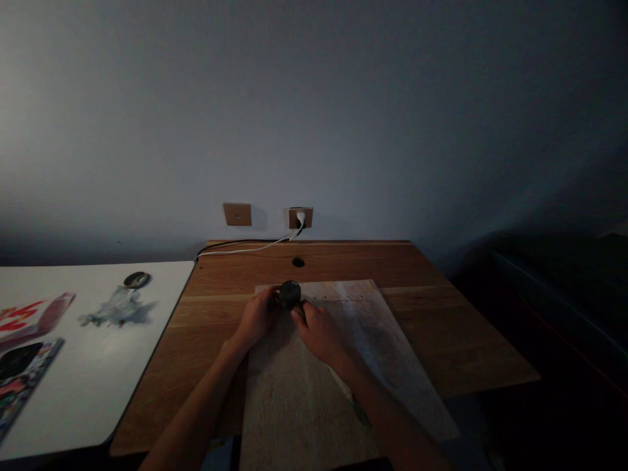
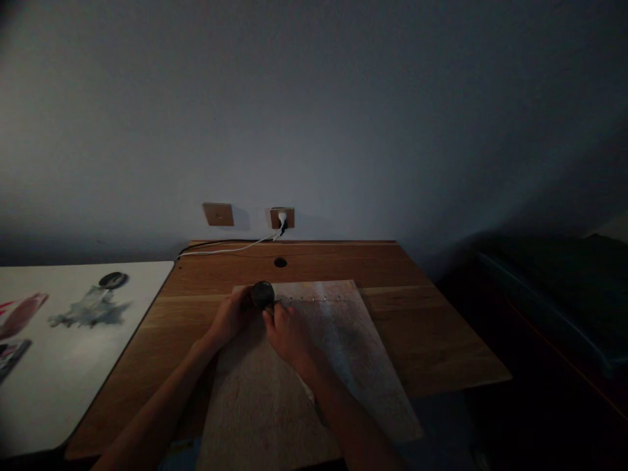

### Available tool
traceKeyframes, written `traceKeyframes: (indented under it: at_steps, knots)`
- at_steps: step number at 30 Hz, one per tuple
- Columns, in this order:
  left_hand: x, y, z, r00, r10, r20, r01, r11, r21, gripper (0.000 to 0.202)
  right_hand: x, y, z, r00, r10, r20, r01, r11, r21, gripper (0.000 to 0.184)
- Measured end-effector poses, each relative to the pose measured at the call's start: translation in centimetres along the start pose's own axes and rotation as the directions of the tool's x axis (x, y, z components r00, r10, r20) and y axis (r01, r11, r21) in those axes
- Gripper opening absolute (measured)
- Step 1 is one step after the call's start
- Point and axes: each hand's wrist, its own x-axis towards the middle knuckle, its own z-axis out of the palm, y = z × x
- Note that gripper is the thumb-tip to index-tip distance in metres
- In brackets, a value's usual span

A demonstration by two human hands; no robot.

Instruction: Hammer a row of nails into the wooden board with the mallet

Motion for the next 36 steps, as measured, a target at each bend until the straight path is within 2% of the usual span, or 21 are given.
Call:
traceKeyframes:
  at_steps: [5, 15, 17, 19, 21, 24, 27, 29, 30, 32, 36]
  knots:
    - [0.1, -0.1, 0.1, 1.000, 0.009, 0.007, -0.008, 1.000, -0.025, 0.042, 0.1, 0.2, 0.1, 1.000, -0.011, -0.012, 0.011, 1.000, 0.012, 0.029]
    - [0.1, 1.2, -0.5, 0.999, -0.035, 0.018, 0.035, 0.999, -0.024, 0.040, 0.1, 0.5, -0.1, 1.000, -0.015, 0.004, 0.015, 1.000, 0.015, 0.028]
    - [0.1, 1.2, -0.5, 0.999, -0.034, 0.028, 0.035, 0.999, -0.033, 0.038, -0.1, 0.8, -0.1, 1.000, -0.017, -0.024, 0.019, 0.997, 0.073, 0.027]
    - [0.1, 1.1, -0.4, 0.999, -0.036, 0.041, 0.038, 0.999, -0.035, 0.037, -0.8, 1.6, 0.2, 0.999, -0.006, -0.039, 0.015, 0.975, 0.223, 0.027]
    - [0.1, 1.0, -0.4, 0.998, -0.041, 0.039, 0.042, 0.999, -0.023, 0.037, -1.8, 2.7, 0.5, 0.999, 0.041, -0.020, -0.028, 0.896, 0.444, 0.031]
    - [0.1, 0.8, -0.2, 0.999, -0.040, 0.035, 0.040, 0.999, 0.002, 0.036, -3.8, 5.0, 0.4, 0.981, 0.190, -0.029, -0.106, 0.661, 0.743, 0.042]
    - [0.2, 0.6, -0.2, 0.999, -0.030, 0.043, 0.030, 0.999, 0.011, 0.035, -5.9, 7.6, -0.8, 0.901, 0.434, -0.007, -0.178, 0.383, 0.906, 0.052]
    - [0.2, 0.6, -0.2, 0.999, -0.026, 0.046, 0.025, 1.000, 0.013, 0.033, -7.2, 9.3, -1.8, 0.855, 0.515, 0.062, -0.199, 0.215, 0.956, 0.058]
    - [0.2, 0.6, -0.3, 0.999, -0.023, 0.049, 0.023, 1.000, 0.014, 0.032, -7.9, 10.0, -2.1, 0.845, 0.527, 0.093, -0.214, 0.172, 0.962, 0.059]
    - [0.3, 0.6, -0.3, 0.998, -0.018, 0.052, 0.017, 1.000, 0.018, 0.030, -9.0, 11.1, -2.5, 0.837, 0.532, 0.127, -0.234, 0.138, 0.962, 0.060]
    - [0.3, 0.6, -0.4, 0.999, -0.014, 0.043, 0.012, 0.999, 0.047, 0.029, -10.1, 11.7, -1.8, 0.822, 0.542, 0.177, -0.303, 0.154, 0.940, 0.057]
